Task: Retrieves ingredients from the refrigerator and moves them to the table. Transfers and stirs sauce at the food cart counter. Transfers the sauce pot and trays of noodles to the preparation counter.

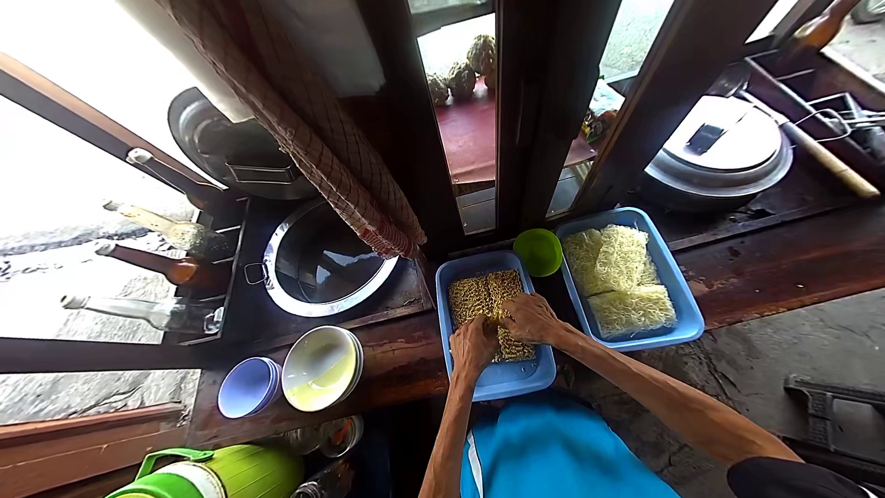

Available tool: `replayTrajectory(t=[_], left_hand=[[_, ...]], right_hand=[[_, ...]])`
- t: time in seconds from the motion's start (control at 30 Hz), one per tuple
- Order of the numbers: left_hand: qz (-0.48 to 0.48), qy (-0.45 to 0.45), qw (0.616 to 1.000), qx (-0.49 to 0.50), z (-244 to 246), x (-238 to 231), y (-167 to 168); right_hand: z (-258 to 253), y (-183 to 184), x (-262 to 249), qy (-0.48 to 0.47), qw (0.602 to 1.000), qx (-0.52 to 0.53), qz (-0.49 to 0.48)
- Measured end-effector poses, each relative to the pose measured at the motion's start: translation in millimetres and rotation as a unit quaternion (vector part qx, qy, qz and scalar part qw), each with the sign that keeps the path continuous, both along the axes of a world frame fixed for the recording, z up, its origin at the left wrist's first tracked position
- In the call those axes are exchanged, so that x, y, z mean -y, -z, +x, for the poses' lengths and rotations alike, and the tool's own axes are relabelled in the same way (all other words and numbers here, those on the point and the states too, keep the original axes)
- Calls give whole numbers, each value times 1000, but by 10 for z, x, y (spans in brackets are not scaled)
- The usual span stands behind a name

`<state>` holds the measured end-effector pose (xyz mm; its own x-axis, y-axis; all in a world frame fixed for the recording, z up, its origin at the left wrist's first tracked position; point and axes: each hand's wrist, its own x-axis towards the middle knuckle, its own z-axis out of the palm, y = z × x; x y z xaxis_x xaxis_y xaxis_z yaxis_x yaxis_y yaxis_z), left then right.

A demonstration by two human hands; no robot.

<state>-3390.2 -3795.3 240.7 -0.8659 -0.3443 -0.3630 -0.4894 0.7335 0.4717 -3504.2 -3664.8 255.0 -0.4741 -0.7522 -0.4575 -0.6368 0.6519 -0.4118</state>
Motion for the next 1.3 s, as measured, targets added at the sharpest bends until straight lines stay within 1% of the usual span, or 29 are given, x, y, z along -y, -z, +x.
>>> replayTrajectory(t=[0.1,0.2,0.23,0.3,0.37,0.43,0.47,0.53,0.63,0.73,0.77,0.8,0.83,0.9,0.93,0.97,1.0,1.07,1.13,1.23,1.3], left_hand=[[19,-41,999,15,-6,-5,-53],[39,-108,993,32,10,30,-94],[56,-133,989,23,40,47,-67],[119,-190,974,-39,128,72,46],[196,-254,942,-102,222,44,136],[251,-314,905,-141,296,-34,178],[265,-334,893,-146,335,-74,188],[251,-350,891,-143,421,-144,203],[210,-354,903,-121,552,-198,230],[232,-362,897,-104,685,-226,241],[232,-364,897,-95,720,-234,227],[215,-359,905,-79,750,-249,207],[178,-342,921,-50,778,-268,168],[70,-280,957,32,788,-297,21],[24,-246,966,70,788,-314,-28],[-17,-222,972,77,798,-335,-21],[-55,-206,975,56,810,-354,20],[-114,-183,976,-38,851,-375,143],[-130,-157,974,-97,875,-349,232],[-117,-115,982,-97,849,-274,263],[-110,-99,984,-95,803,-216,260]], right_hand=[[-48,-9,29,19,1000,13,-17],[-188,-14,153,76,995,1,-69],[-261,-5,222,90,992,-9,-85],[-415,40,396,99,988,-31,-118],[-559,110,590,76,988,-54,-121],[-683,162,753,35,990,-73,-112],[-732,188,806,15,990,-80,-111],[-796,217,843,5,990,-83,-113],[-803,177,761,55,985,-89,-135],[-689,126,519,91,983,-82,-138],[-621,116,419,100,982,-73,-140],[-543,109,311,107,983,-57,-141],[-457,119,200,110,983,-43,-142],[-293,162,-2,115,983,-24,-144],[-216,190,-91,121,982,-17,-145],[-142,216,-174,125,982,-12,-144],[-76,236,-242,129,981,-13,-146],[56,277,-352,138,977,-23,-162],[163,337,-422,142,974,-42,-170],[205,435,-449,133,975,-68,-164],[172,421,-388,136,975,-68,-159]])
